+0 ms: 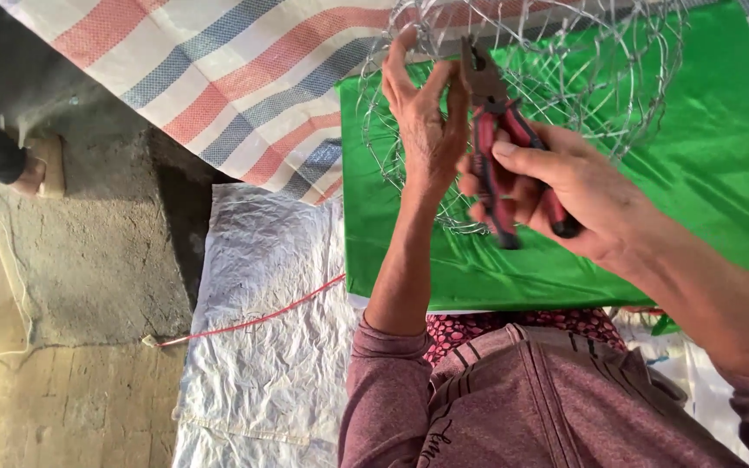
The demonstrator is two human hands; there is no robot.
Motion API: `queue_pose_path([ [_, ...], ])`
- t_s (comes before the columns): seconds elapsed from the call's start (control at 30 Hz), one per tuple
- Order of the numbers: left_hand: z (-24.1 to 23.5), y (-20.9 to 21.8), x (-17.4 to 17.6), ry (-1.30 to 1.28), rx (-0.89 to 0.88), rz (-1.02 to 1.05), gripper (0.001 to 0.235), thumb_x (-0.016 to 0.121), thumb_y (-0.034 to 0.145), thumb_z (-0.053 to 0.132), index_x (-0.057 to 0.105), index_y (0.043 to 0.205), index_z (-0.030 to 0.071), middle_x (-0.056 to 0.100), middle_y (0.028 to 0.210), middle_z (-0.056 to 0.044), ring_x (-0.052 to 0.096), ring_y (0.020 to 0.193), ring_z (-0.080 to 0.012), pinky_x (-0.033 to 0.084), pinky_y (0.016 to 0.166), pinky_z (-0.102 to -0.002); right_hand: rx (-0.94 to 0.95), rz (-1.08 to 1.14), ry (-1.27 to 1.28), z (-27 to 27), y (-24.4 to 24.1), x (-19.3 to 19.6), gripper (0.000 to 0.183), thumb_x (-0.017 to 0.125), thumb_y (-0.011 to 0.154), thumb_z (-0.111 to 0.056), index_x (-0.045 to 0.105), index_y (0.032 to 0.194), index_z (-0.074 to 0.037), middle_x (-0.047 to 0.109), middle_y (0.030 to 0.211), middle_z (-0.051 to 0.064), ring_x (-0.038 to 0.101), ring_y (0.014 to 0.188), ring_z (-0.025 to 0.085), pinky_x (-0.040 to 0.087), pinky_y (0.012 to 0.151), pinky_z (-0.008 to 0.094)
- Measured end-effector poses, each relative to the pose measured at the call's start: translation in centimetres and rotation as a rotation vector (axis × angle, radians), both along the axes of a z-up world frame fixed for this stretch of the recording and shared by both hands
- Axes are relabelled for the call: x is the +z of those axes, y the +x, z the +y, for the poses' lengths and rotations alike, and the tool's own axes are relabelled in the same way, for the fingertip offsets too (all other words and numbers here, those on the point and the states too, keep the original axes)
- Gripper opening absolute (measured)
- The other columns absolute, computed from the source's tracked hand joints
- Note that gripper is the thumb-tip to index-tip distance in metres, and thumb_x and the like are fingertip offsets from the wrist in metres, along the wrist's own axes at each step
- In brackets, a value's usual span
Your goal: Using pliers to bend and shape a circular wire mesh structure.
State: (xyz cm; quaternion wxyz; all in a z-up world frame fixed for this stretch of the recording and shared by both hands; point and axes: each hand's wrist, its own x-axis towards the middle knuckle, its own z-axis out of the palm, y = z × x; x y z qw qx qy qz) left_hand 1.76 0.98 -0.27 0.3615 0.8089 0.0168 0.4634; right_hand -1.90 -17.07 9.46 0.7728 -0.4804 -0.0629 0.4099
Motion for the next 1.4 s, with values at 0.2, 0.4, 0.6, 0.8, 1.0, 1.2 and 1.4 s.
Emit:
queue_pose_path([
  [0.2,0.8,-0.7,0.2,-0.036,-0.058,-0.012,0.020,0.068,0.097,0.008,0.072,0.109,0.023,0.038,0.157,-0.008,0.036,0.152,-0.0323,0.030,0.131,-0.050,0.165,0.171,0.409,-1.1,-1.7,-4.0,0.034,0.077,0.091,-0.013,0.058,0.118,-0.001,0.075,0.097,0.023,0.076,0.077,0.032,0.069,0.060,0.040],
  [0.4,0.7,-3.7,-0.5,-0.056,-0.021,-0.116,0.031,0.060,0.107,0.025,0.059,0.138,0.022,0.028,0.164,-0.008,0.028,0.157,-0.0243,0.028,0.130,-0.050,-0.069,-0.440,0.335,-5.7,-4.8,-10.7,0.024,0.065,0.097,-0.017,0.063,0.108,0.005,0.075,0.083,0.032,0.081,0.063,0.031,0.059,0.036,0.035],
  [0.6,0.0,-9.4,-7.7,-0.125,0.220,-0.013,0.061,0.067,0.097,0.040,0.048,0.147,0.011,0.031,0.158,-0.016,0.031,0.153,-0.0303,0.028,0.126,-0.055,-0.446,-0.644,-0.437,-11.6,-3.9,-12.6,0.028,0.060,0.105,-0.035,0.063,0.110,-0.007,0.070,0.076,0.016,0.065,0.070,0.025,0.046,0.065,0.035],
  [0.8,-2.2,-12.4,-13.4,-0.271,0.244,0.210,0.071,0.063,0.098,0.047,0.038,0.154,0.012,0.032,0.155,-0.019,0.037,0.146,-0.0390,0.029,0.115,-0.066,-0.687,-0.819,-0.376,-16.0,2.0,-25.8,0.025,0.063,0.109,-0.007,0.047,0.119,0.008,0.064,0.117,0.032,0.069,0.094,0.036,0.058,0.070,0.043],
  [1.0,-2.5,-13.8,-15.5,-0.266,0.243,0.325,0.067,0.058,0.102,0.044,0.036,0.154,0.008,0.036,0.151,-0.023,0.044,0.139,-0.0477,0.031,0.112,-0.068,-0.782,-0.924,-0.355,-15.3,3.9,-27.5,0.024,0.061,0.108,-0.009,0.048,0.113,0.010,0.064,0.110,0.030,0.071,0.090,0.036,0.060,0.073,0.043],
  [1.2,-2.4,-13.5,-17.6,-0.068,0.272,0.356,0.063,0.056,0.102,0.044,0.041,0.151,0.006,0.049,0.142,-0.021,0.050,0.133,-0.0419,0.032,0.112,-0.053,-0.803,-0.790,-0.212,-15.7,4.6,-27.7,0.026,0.059,0.110,-0.017,0.047,0.110,0.005,0.067,0.106,0.027,0.072,0.088,0.034,0.061,0.076,0.042],
  [1.4,-1.9,-13.5,-18.2,-0.075,0.242,0.366,0.061,0.054,0.102,0.045,0.043,0.150,0.010,0.052,0.141,-0.014,0.056,0.128,-0.0332,0.034,0.108,-0.049,-0.788,-0.746,-0.169,-15.8,4.8,-28.1,0.025,0.061,0.108,-0.016,0.047,0.110,0.005,0.067,0.104,0.027,0.072,0.087,0.033,0.062,0.075,0.043],
])
